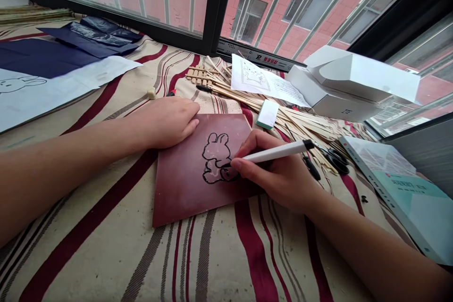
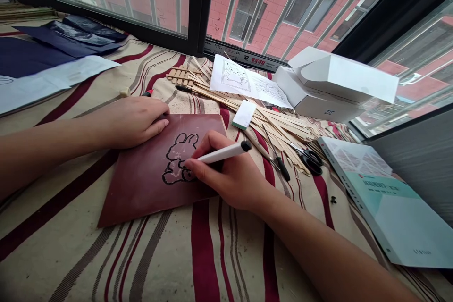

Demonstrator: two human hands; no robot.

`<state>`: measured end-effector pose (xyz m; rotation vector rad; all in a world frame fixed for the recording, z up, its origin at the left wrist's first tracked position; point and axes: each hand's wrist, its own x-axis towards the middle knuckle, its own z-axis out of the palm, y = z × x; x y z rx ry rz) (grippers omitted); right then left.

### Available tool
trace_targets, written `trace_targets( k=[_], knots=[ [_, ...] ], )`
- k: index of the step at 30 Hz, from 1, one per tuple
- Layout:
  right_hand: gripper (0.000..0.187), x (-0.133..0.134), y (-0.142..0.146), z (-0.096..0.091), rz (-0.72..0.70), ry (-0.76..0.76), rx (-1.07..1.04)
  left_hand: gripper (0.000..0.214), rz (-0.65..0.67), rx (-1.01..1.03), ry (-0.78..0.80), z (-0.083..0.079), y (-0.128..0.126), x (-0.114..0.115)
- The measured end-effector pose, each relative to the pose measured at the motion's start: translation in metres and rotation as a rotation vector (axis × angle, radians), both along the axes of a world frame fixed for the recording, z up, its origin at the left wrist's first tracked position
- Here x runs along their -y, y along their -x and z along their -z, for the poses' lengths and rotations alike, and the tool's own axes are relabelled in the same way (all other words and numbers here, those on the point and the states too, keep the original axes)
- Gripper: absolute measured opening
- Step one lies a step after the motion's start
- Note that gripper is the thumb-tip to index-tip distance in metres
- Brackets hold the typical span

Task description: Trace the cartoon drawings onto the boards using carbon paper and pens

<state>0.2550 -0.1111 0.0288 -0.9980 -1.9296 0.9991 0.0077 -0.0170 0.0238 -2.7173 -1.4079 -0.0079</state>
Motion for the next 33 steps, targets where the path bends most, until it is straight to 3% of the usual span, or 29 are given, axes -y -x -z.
trace_targets(
  k=[9, 33],
  knots=[
    [0.019, -0.0007, 0.0051, 0.0007, 0.006, -0.067, 0.089, 0.042, -0.016, -0.034, -0.002, -0.0025, -0.0015, 0.0020],
    [0.022, 0.0007, 0.0056, -0.0025, -0.038, 0.009, 0.063, 0.041, -0.018, -0.027, 0.009, -0.0057, -0.0048, 0.0050]
  ],
)
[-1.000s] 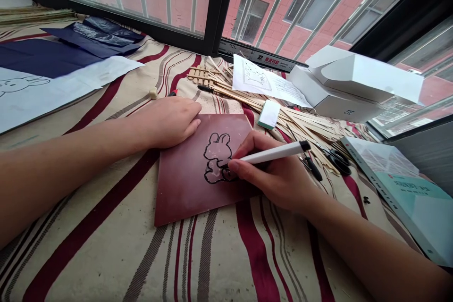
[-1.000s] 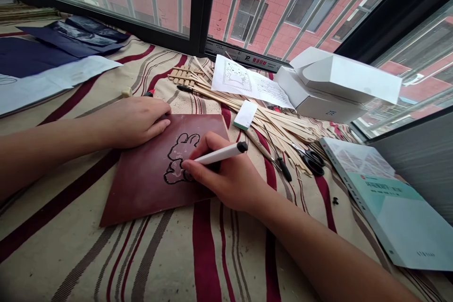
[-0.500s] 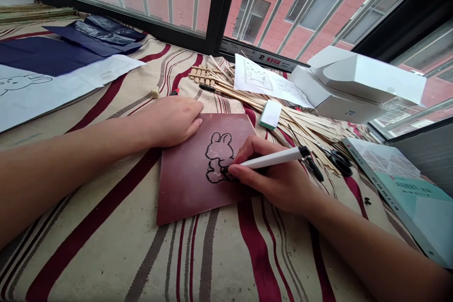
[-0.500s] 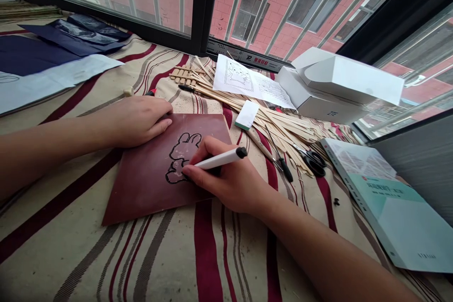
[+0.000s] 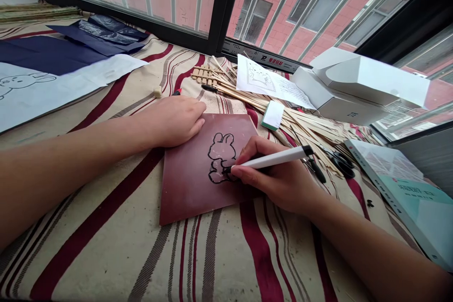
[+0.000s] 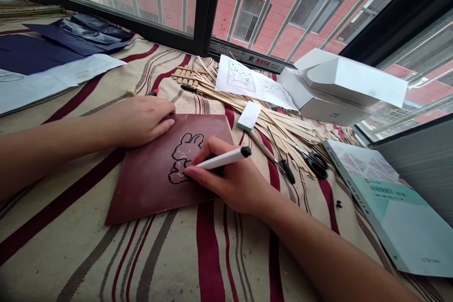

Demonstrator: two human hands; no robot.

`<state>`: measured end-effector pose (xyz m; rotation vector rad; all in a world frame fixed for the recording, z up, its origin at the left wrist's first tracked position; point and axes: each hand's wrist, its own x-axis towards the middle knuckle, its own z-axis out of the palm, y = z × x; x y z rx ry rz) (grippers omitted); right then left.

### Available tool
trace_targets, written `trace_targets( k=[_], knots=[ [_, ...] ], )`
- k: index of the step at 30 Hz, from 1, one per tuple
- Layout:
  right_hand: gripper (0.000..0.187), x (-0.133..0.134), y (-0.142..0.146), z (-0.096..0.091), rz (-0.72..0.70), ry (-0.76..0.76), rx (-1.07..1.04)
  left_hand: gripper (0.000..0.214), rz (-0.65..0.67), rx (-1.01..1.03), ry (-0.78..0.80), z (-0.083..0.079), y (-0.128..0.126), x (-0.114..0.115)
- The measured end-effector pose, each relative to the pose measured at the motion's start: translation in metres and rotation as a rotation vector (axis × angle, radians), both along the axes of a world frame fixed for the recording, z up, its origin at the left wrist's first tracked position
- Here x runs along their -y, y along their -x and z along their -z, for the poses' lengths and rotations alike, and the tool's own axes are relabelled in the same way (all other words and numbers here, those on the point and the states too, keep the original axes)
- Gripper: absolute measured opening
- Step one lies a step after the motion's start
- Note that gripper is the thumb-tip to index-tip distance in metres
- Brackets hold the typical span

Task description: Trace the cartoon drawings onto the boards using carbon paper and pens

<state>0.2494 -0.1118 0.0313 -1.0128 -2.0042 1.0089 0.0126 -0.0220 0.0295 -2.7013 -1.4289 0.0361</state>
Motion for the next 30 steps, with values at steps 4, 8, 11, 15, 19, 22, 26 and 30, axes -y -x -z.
trace_targets(
  k=[4, 8, 11, 15, 19, 22, 26, 30],
  knots=[
    [0.022, 0.0003, 0.0033, 0.0010, 0.005, 0.026, -0.021, 0.041, 0.019, 0.008, -0.024, 0.0019, 0.0018, -0.0013],
    [0.023, -0.0010, 0.0057, 0.0021, -0.029, 0.054, -0.013, 0.038, 0.034, 0.003, -0.051, 0.0033, 0.0028, -0.0021],
    [0.025, -0.0018, 0.0055, 0.0034, -0.040, 0.077, -0.032, 0.038, 0.027, -0.011, -0.047, 0.0018, 0.0016, -0.0014],
    [0.026, -0.0014, 0.0050, 0.0039, -0.049, 0.096, -0.053, 0.039, 0.010, -0.036, -0.021, 0.0002, 0.0008, -0.0006],
    [0.027, -0.0001, 0.0042, 0.0022, -0.039, 0.078, -0.011, 0.040, 0.019, -0.006, -0.023, 0.0030, 0.0033, -0.0023],
    [0.029, 0.0005, 0.0031, 0.0006, -0.025, 0.098, 0.007, 0.041, 0.035, 0.015, -0.034, 0.0057, 0.0054, -0.0041],
    [0.026, 0.0001, 0.0031, -0.0008, -0.017, 0.067, 0.015, 0.041, 0.033, 0.015, -0.031, 0.0059, 0.0060, -0.0047],
    [0.021, -0.0006, 0.0035, -0.0005, 0.028, -0.005, 0.047, 0.041, 0.028, 0.007, -0.030, 0.0046, 0.0052, -0.0042]
  ],
)
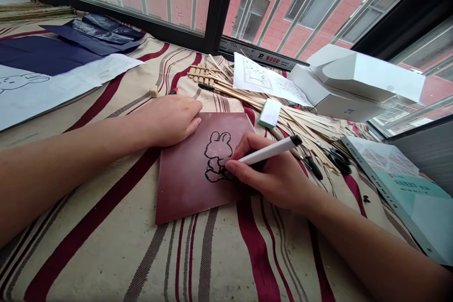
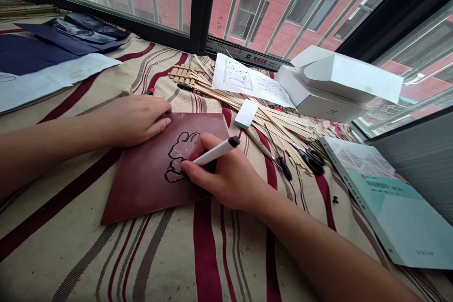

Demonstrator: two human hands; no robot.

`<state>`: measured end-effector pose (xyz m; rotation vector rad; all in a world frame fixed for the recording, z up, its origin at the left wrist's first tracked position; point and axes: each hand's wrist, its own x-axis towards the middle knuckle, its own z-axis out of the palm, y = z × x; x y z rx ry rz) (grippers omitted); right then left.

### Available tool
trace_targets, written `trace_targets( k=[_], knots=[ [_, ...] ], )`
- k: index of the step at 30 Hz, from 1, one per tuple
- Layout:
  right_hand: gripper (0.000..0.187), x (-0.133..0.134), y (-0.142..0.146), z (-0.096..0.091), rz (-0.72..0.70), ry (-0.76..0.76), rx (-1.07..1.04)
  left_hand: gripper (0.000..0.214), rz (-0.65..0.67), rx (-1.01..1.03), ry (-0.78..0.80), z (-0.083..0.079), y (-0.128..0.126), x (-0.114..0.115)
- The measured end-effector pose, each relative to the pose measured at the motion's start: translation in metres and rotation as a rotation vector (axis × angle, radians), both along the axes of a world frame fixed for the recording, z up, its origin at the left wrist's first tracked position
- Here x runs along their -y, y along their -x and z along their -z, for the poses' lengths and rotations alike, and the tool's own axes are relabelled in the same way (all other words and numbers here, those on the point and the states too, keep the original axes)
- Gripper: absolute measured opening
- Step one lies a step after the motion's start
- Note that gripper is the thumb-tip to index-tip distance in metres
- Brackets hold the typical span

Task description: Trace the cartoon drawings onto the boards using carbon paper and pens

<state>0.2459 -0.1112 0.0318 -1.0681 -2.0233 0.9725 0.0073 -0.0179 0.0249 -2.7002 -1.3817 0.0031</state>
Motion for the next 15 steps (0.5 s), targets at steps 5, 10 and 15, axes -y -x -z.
trace_targets(
  k=[5, 10, 15],
  knots=[
    [0.027, -0.002, -0.001, 0.001, 0.039, 0.036, -0.069, 0.036, -0.002, -0.012, -0.012, -0.001, -0.001, 0.000],
    [0.031, -0.008, 0.004, 0.005, 0.102, 0.081, -0.166, 0.033, -0.009, -0.004, 0.009, -0.003, -0.003, 0.002],
    [0.036, -0.013, 0.008, 0.012, 0.098, 0.087, -0.110, 0.033, -0.014, -0.004, 0.004, -0.003, -0.004, 0.004]
  ],
)
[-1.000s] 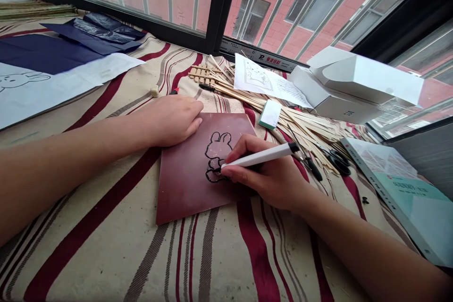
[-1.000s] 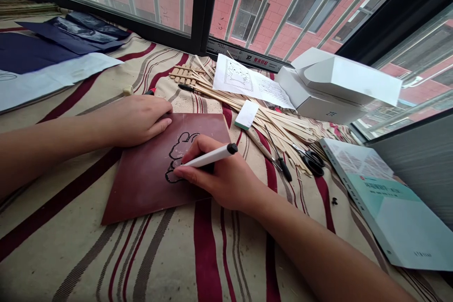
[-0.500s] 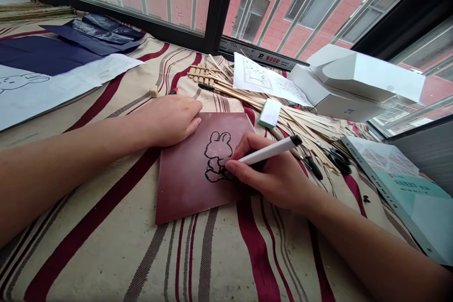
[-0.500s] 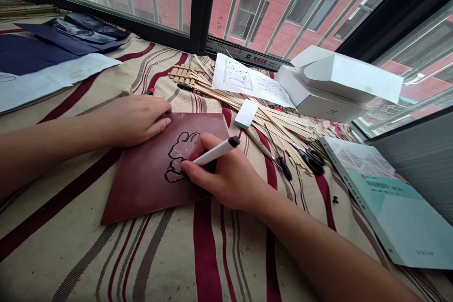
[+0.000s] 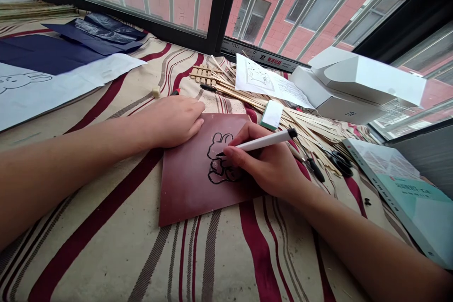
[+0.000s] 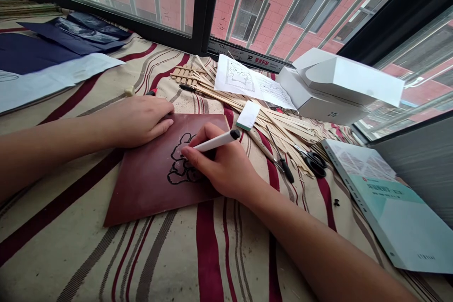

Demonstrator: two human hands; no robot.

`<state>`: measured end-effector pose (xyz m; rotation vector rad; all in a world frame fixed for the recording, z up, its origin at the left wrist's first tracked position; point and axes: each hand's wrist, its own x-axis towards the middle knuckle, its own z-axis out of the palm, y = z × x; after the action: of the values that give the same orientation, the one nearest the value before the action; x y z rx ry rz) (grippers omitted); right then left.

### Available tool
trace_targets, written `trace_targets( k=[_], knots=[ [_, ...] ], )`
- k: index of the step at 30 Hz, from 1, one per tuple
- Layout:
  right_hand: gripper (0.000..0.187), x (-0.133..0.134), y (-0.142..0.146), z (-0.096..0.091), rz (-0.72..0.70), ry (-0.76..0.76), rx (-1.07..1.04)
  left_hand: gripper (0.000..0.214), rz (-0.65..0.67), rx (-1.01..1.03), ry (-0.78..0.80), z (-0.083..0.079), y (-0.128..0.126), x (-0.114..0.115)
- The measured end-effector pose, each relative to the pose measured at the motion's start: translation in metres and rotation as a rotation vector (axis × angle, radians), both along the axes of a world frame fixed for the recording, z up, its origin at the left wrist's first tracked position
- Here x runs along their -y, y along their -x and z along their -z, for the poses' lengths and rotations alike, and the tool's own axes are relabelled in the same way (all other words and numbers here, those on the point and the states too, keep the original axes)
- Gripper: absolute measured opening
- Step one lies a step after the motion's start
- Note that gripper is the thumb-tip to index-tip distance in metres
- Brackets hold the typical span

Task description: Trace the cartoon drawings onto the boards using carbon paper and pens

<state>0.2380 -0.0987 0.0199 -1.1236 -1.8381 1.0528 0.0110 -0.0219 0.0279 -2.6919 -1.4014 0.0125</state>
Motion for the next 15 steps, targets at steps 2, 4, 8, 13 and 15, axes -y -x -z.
trace_targets(
  k=[2, 4, 8, 13, 15],
  knots=[
    [0.037, -0.0006, 0.0000, 0.0014, 0.015, 0.010, -0.002, 0.032, 0.003, -0.016, -0.011, -0.0004, 0.0001, 0.0002],
    [0.038, -0.0005, 0.0002, 0.0013, 0.020, 0.020, -0.010, 0.031, 0.005, -0.019, -0.016, -0.0011, 0.0002, 0.0002],
    [0.038, 0.0002, 0.0013, -0.0008, 0.009, 0.020, 0.004, 0.033, -0.004, -0.019, 0.005, -0.0023, -0.0009, 0.0003],
    [0.032, -0.0004, -0.0007, -0.0020, -0.019, -0.028, 0.025, 0.036, -0.004, 0.000, 0.023, -0.0018, -0.0021, 0.0003],
    [0.032, -0.0010, -0.0013, -0.0025, -0.035, -0.020, 0.023, 0.035, -0.003, 0.000, 0.019, -0.0017, -0.0019, 0.0004]
  ],
)
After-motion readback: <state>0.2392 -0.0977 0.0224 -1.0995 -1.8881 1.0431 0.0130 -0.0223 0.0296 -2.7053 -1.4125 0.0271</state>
